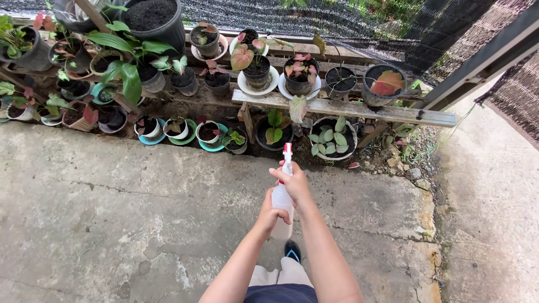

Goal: Use a spray bottle to water and mist various potted plants in a garden area.

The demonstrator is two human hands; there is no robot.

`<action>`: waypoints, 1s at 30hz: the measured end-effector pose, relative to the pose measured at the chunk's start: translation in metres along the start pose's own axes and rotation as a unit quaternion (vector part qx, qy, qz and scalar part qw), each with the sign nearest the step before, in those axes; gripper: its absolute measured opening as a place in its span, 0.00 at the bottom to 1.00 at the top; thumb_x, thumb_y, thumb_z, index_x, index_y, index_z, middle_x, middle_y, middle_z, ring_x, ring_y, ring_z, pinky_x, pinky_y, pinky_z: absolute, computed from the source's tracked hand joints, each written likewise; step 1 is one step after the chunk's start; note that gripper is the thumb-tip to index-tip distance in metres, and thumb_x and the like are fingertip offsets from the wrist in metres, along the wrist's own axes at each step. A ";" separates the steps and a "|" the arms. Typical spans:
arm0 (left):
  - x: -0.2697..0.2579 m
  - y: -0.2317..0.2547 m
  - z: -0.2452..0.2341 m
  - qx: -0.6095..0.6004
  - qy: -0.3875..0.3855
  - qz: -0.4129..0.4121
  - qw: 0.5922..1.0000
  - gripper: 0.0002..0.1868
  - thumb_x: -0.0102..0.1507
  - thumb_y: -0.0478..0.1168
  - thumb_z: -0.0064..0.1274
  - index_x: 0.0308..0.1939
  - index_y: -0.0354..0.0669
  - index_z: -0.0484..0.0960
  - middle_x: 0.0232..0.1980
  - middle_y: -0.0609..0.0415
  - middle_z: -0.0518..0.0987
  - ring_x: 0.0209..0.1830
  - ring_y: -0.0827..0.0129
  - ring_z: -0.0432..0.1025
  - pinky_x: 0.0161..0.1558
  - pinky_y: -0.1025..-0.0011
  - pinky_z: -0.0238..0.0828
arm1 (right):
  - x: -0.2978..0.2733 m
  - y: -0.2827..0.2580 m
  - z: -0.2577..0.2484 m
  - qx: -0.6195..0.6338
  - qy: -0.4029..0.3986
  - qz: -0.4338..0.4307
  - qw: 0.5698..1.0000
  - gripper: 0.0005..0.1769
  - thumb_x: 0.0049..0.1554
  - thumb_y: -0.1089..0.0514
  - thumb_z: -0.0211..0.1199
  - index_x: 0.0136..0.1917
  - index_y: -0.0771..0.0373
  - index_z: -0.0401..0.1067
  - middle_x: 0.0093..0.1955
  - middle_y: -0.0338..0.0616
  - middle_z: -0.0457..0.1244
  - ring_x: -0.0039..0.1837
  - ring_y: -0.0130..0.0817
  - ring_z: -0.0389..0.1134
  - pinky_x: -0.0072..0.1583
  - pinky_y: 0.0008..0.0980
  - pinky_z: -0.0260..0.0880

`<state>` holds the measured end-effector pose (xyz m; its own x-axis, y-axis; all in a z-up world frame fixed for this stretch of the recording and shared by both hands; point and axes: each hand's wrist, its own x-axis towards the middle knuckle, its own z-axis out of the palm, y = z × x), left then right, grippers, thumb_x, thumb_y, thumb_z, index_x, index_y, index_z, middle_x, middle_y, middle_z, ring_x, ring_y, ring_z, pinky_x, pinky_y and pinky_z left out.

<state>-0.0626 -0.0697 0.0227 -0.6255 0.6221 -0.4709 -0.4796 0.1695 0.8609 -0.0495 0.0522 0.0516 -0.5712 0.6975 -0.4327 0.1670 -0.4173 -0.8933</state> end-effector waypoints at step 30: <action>0.033 0.003 -0.043 -0.013 0.009 0.031 0.999 0.50 0.20 0.21 0.51 0.51 0.45 0.75 0.34 0.51 0.77 0.39 0.63 0.69 0.41 0.73 0.62 | 0.036 0.020 0.046 0.022 -0.007 -0.021 1.000 0.33 0.41 0.57 0.82 0.57 0.68 0.72 0.39 0.44 0.67 0.30 0.33 0.70 0.39 0.29 0.69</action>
<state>-0.1109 -0.0821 0.0014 -0.6656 0.6163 -0.4209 -0.4556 0.1112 0.8832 -0.1040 0.0420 0.0235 -0.5887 0.7066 -0.3926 0.1075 -0.4129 -0.9044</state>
